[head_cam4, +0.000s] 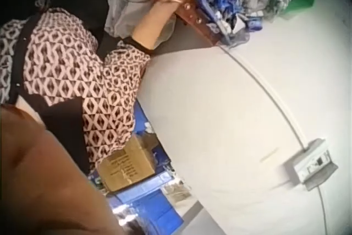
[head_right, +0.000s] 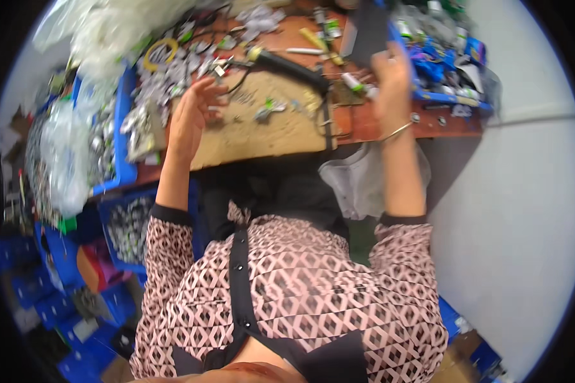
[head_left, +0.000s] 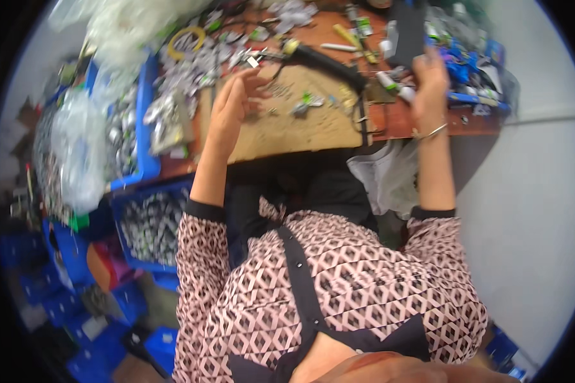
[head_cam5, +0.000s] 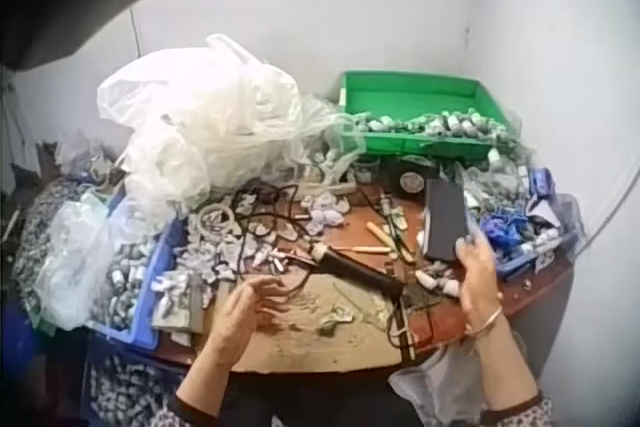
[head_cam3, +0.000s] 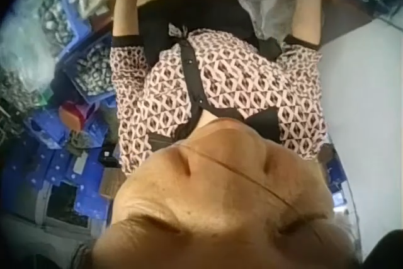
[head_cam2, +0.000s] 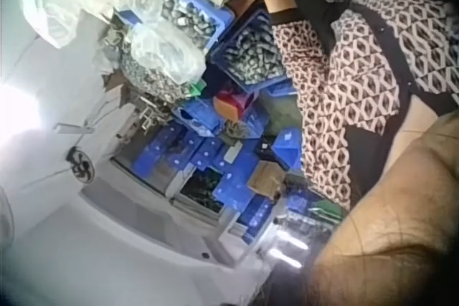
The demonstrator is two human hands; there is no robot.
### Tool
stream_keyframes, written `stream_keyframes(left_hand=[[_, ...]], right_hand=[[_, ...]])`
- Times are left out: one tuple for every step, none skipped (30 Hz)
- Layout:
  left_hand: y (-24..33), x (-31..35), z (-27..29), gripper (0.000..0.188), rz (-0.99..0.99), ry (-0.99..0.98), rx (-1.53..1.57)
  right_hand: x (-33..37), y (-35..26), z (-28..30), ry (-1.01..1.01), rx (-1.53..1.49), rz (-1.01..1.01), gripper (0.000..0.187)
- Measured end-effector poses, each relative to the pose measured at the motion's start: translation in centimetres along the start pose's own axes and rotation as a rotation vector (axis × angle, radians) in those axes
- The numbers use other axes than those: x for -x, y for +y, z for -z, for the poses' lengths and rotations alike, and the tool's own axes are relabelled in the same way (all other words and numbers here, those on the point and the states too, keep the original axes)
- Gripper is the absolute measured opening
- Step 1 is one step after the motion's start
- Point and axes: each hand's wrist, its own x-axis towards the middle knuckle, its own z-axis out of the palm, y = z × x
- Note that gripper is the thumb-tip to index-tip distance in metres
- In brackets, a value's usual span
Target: Assembling LED light bulbs by joining plastic housing parts and internal electronic components.
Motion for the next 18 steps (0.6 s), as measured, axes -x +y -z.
stream_keyframes(left_hand=[[0.0, 0.7, 1.4, 0.042, -0.031, 0.076, -0.096], [0.2, 1.5, 2.4, 0.038, -0.064, 0.138, -0.195], [0.0, 1.8, 2.9, 0.038, -0.060, 0.140, -0.193], [-0.4, 2.5, 3.8, 0.035, -0.049, 0.203, -0.249], [-1.1, 2.8, 4.4, 0.032, -0.041, 0.254, -0.297], [-1.6, 3.3, 4.8, 0.032, -0.039, 0.265, -0.299], [-2.2, 4.1, 5.2, 0.030, -0.043, 0.299, -0.372], [-2.6, 4.9, 5.6, 0.027, -0.047, 0.335, -0.445], [-3.0, 5.2, 5.9, 0.025, -0.078, 0.358, -0.546], [-3.3, 5.4, 6.2, 0.025, -0.073, 0.366, -0.548], [-3.4, 5.3, 6.1, 0.025, -0.116, 0.376, -0.673], [-3.5, 5.2, 5.8, 0.024, -0.160, 0.384, -0.797], [-3.4, 5.0, 5.6, 0.025, -0.169, 0.381, -0.823], [-3.4, 4.8, 5.5, 0.025, -0.167, 0.380, -0.819], [-3.4, 4.6, 5.6, 0.025, -0.182, 0.376, -0.809], [-3.5, 4.4, 5.7, 0.025, -0.196, 0.374, -0.799], [-3.6, 4.3, 6.3, 0.025, -0.194, 0.381, -0.796], [-3.7, 4.3, 7.0, 0.024, -0.200, 0.394, -0.699]], right_hand=[[-1.7, -1.1, 0.8, 0.006, 0.027, -0.015, 0.041], [-5.3, 0.1, 3.6, -0.053, 0.189, 0.085, 0.036], [-8.5, 0.6, 6.9, 0.009, 0.243, 0.010, 0.032], [-11.3, 1.5, 9.1, 0.056, 0.287, -0.069, 0.028], [-13.5, 2.5, 11.1, 0.121, 0.312, -0.104, 0.025], [-15.0, 3.4, 12.4, 0.182, 0.335, -0.140, 0.022], [-15.7, 3.8, 12.9, 0.144, 0.299, -0.167, 0.021], [-16.1, 3.9, 12.6, 0.104, 0.261, -0.193, 0.021], [-16.5, 4.0, 12.4, 0.080, 0.258, -0.205, 0.023], [-16.9, 3.9, 12.3, 0.073, 0.258, -0.210, 0.023], [-16.9, 3.1, 12.2, 0.058, 0.394, -0.249, 0.023], [-16.8, 2.7, 12.1, 0.043, 0.531, -0.289, 0.024], [-17.6, 3.2, 13.2, 0.026, 0.622, -0.308, 0.034], [-17.7, 3.1, 13.1, 0.027, 0.628, -0.309, 0.034], [-17.8, 2.9, 13.0, 0.050, 0.789, -0.307, 0.040], [-17.8, 2.8, 12.9, 0.072, 0.950, -0.304, 0.045], [-18.2, 2.6, 13.1, 0.065, 0.955, -0.301, 0.045], [-18.5, 2.3, 13.6, 0.025, 1.403, -0.051, 0.043]])
